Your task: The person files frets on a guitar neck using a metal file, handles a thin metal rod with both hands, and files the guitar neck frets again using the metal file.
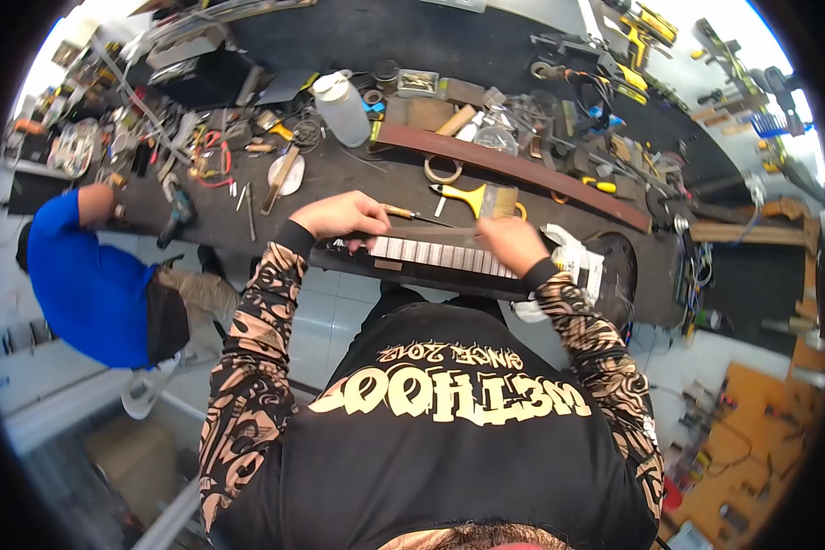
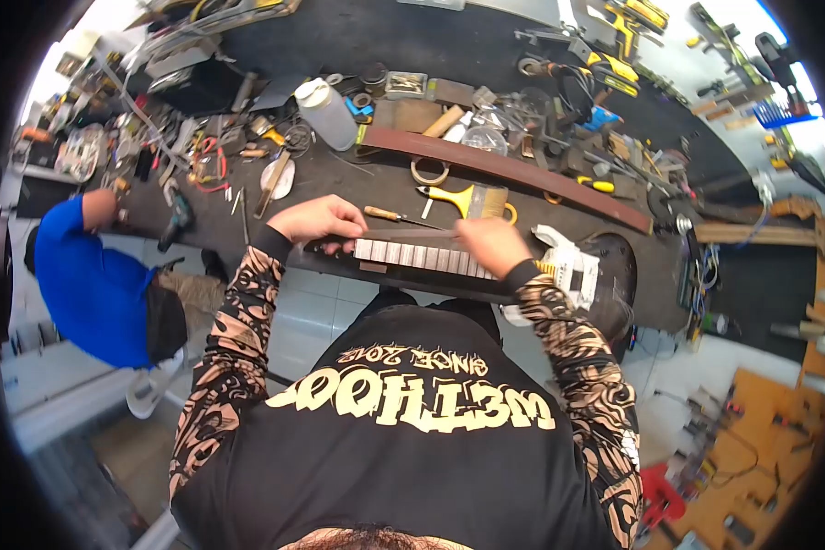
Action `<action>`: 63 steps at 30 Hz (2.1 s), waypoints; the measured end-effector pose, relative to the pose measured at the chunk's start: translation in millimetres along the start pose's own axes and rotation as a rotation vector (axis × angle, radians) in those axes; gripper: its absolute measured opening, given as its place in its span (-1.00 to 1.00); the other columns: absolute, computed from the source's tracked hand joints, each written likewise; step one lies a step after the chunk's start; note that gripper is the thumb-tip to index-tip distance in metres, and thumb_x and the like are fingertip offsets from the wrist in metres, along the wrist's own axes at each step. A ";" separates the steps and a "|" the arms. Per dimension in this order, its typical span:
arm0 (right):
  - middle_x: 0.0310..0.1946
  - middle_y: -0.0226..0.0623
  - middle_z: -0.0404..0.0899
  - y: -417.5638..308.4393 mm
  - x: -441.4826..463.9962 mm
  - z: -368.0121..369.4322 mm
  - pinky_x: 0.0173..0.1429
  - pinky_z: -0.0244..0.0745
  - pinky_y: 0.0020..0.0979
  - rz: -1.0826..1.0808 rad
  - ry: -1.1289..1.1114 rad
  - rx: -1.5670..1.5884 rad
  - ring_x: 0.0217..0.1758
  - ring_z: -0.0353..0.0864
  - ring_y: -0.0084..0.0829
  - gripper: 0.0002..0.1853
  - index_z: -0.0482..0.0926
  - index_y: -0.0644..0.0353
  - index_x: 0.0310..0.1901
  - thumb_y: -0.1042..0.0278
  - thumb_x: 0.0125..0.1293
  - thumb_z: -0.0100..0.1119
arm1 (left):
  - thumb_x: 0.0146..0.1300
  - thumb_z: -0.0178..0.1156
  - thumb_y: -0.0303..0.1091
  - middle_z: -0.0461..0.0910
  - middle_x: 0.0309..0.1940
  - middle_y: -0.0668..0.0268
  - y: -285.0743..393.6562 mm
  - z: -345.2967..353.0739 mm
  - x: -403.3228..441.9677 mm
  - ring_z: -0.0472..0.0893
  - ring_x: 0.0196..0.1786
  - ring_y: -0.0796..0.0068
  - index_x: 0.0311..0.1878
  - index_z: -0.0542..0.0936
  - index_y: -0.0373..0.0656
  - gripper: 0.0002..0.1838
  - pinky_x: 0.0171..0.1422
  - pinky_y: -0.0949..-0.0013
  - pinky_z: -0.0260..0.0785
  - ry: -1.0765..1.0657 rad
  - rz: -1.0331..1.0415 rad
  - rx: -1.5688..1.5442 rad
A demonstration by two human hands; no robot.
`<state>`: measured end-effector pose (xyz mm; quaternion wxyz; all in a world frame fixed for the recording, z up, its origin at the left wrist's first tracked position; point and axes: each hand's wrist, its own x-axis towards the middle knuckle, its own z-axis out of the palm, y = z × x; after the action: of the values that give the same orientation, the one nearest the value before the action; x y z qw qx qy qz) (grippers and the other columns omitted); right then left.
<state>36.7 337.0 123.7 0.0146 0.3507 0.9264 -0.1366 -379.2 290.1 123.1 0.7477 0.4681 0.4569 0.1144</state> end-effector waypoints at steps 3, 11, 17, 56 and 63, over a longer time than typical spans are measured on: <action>-0.23 0.02 0.84 62.0 -91.9 16.3 0.00 0.70 0.23 0.348 -0.018 -0.147 -0.12 0.86 0.21 -0.75 0.67 0.14 -0.06 0.12 0.69 0.29 | 0.72 0.34 -0.35 0.81 -0.30 0.35 -27.0 -56.9 37.6 0.72 -0.33 0.57 0.10 0.81 -0.25 -0.82 -0.19 0.35 0.60 0.089 0.029 0.171; -0.18 -0.01 0.81 -56.3 -294.8 88.7 0.12 0.70 0.12 1.100 0.105 0.354 0.00 0.84 0.21 -0.82 0.70 0.14 0.08 0.49 0.66 0.10 | 0.57 0.41 -0.21 0.89 0.05 0.25 -75.8 -97.0 152.1 0.80 0.26 0.07 0.10 0.85 0.05 -0.83 0.33 -0.11 0.48 0.472 0.397 1.000; -0.15 0.01 0.82 -161.6 -387.9 226.7 0.19 0.71 -0.04 1.294 0.006 0.528 -0.01 0.84 0.04 -0.81 0.74 0.27 0.08 0.54 0.56 0.18 | 0.46 0.40 -0.37 0.70 -0.06 0.26 -72.4 -52.9 139.6 0.66 0.14 0.07 -0.06 0.75 -0.10 -0.92 0.25 -0.06 0.42 0.653 0.719 1.178; 0.46 -0.38 0.56 6.3 -99.2 142.7 0.67 0.26 0.04 -0.009 0.218 0.274 0.63 0.47 -0.16 -0.16 0.70 -0.14 0.57 0.61 0.20 0.43 | 0.76 0.22 -0.51 0.68 -0.32 0.33 -146.5 345.9 144.6 0.53 -0.40 0.70 0.67 0.50 -0.25 -0.50 -0.38 0.54 0.32 0.941 0.353 -0.563; 0.45 -0.45 0.58 -1.1 -96.4 156.0 0.67 0.23 -0.02 0.034 0.297 0.248 0.61 0.48 -0.20 -0.15 0.74 -0.19 0.54 0.58 0.14 0.45 | 0.71 0.28 -0.62 0.71 -0.25 0.35 -180.6 388.3 130.4 0.58 -0.37 0.70 0.58 0.65 -0.33 -0.54 -0.34 0.54 0.38 1.057 0.373 -0.372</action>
<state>98.0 233.0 -14.3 -0.1634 0.3817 0.8884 -0.1959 -46.1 40.1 -41.4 0.4555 0.2812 0.6497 0.5398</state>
